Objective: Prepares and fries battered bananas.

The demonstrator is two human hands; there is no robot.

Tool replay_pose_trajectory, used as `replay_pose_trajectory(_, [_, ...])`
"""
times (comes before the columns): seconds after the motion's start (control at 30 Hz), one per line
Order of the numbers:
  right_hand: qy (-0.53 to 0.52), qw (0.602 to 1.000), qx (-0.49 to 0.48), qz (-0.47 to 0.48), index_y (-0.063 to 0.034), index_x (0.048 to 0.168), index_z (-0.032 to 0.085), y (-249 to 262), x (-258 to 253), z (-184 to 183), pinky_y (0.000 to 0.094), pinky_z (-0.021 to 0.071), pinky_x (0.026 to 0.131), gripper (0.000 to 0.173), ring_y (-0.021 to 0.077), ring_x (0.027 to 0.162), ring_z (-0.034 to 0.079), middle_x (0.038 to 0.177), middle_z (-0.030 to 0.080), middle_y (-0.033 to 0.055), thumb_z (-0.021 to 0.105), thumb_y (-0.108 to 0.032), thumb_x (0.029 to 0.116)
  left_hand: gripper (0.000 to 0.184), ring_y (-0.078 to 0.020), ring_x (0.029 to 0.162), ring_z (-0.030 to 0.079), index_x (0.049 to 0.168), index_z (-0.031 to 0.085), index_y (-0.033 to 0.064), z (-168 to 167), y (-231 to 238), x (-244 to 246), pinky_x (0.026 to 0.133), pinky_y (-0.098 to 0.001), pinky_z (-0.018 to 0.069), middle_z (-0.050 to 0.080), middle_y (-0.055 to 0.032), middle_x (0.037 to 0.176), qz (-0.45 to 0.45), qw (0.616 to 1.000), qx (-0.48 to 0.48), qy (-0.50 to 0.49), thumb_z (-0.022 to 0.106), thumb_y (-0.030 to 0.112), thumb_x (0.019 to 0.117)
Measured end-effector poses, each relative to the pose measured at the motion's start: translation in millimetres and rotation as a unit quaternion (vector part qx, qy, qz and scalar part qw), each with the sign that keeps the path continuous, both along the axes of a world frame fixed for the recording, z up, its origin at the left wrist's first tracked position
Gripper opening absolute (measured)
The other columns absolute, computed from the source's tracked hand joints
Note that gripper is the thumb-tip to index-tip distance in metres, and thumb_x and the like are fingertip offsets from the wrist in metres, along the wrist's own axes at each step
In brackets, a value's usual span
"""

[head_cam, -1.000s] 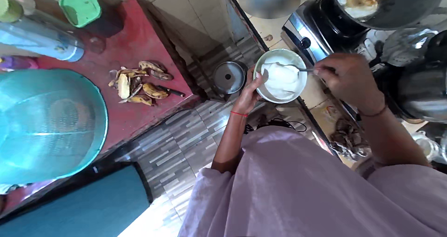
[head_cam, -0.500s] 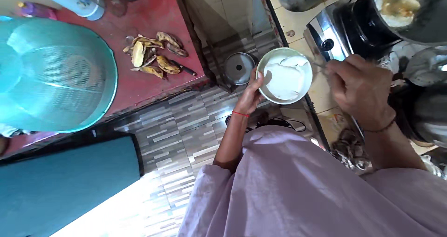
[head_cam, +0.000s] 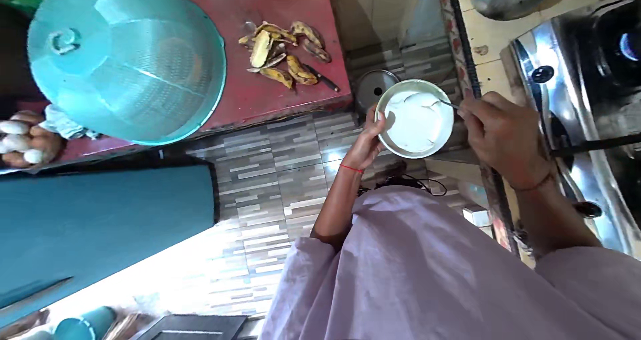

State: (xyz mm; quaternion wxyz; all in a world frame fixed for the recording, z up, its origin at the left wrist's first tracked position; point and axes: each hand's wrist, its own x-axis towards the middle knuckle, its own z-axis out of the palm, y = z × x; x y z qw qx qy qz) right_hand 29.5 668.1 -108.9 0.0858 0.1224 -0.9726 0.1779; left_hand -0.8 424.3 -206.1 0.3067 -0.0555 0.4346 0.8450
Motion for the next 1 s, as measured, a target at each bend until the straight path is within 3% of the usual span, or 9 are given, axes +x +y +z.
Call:
replay_pose_trajectory(0.2, [0.017,0.997,-0.008,0.068,0.0047,0.106,0.072,-77,9,-13,0.0525,0.0488,0.049,0.023,0.0401,0.064,0.065,0.084,0.065,0.0227,0.054,-0.008,0.1021,0.068,-0.0124,0.101,0.068,0.15,0.022,0.0266,-2,-83,8,0.081,-0.0295,0.0602,0.062,-0.0024,0.124,0.024,1.0,-0.013,0.007,0.058,0.045,0.0949])
replay_pose_trajectory(0.33, [0.021,0.996,-0.004,0.084,0.0047,0.106,0.073,-116,16,-13,0.0509,0.0473,0.047,0.024,0.039,0.061,0.064,0.082,0.065,0.0215,0.053,-0.009,0.1013,0.074,-0.0115,0.1,0.069,0.149,0.023,0.026,-1,-125,12,0.082,-0.0296,0.0605,0.062,-0.001,0.124,0.031,0.999,-0.008,0.02,0.063,0.049,0.091])
replay_pose_trajectory(0.57, [-0.012,0.999,-0.014,0.044,0.0032,0.108,0.072,-173,7,-17,0.0534,0.0512,0.053,0.021,0.0397,0.066,0.066,0.088,0.066,0.0225,0.056,-0.008,0.1022,0.074,-0.0129,0.103,0.069,0.149,0.024,0.0264,-3,-166,15,0.082,-0.0302,0.0608,0.062,-0.0023,0.126,0.034,0.999,0.011,0.019,0.066,0.047,0.0909])
replay_pose_trajectory(0.83, [-0.029,0.999,0.004,0.023,0.0029,0.113,0.072,-182,4,-6,0.0583,0.051,0.056,0.025,0.043,0.071,0.067,0.094,0.067,0.025,0.054,-0.012,0.1041,0.08,-0.0127,0.103,0.068,0.149,0.022,0.0248,-8,-190,13,0.084,-0.0312,0.0604,0.061,-0.0022,0.126,0.03,0.999,0.007,0.019,0.067,0.05,0.0885])
replay_pose_trajectory(1.0, [-0.04,0.999,0.005,0.031,0.0026,0.106,0.072,-185,3,-3,0.0558,0.0503,0.054,0.022,0.0409,0.069,0.066,0.089,0.067,0.0224,0.054,-0.011,0.1033,0.087,-0.0151,0.107,0.067,0.152,0.02,0.0244,-11,-197,7,0.087,-0.0331,0.06,0.058,-0.0042,0.13,0.035,0.999,0.011,0.01,0.071,0.051,0.0861])
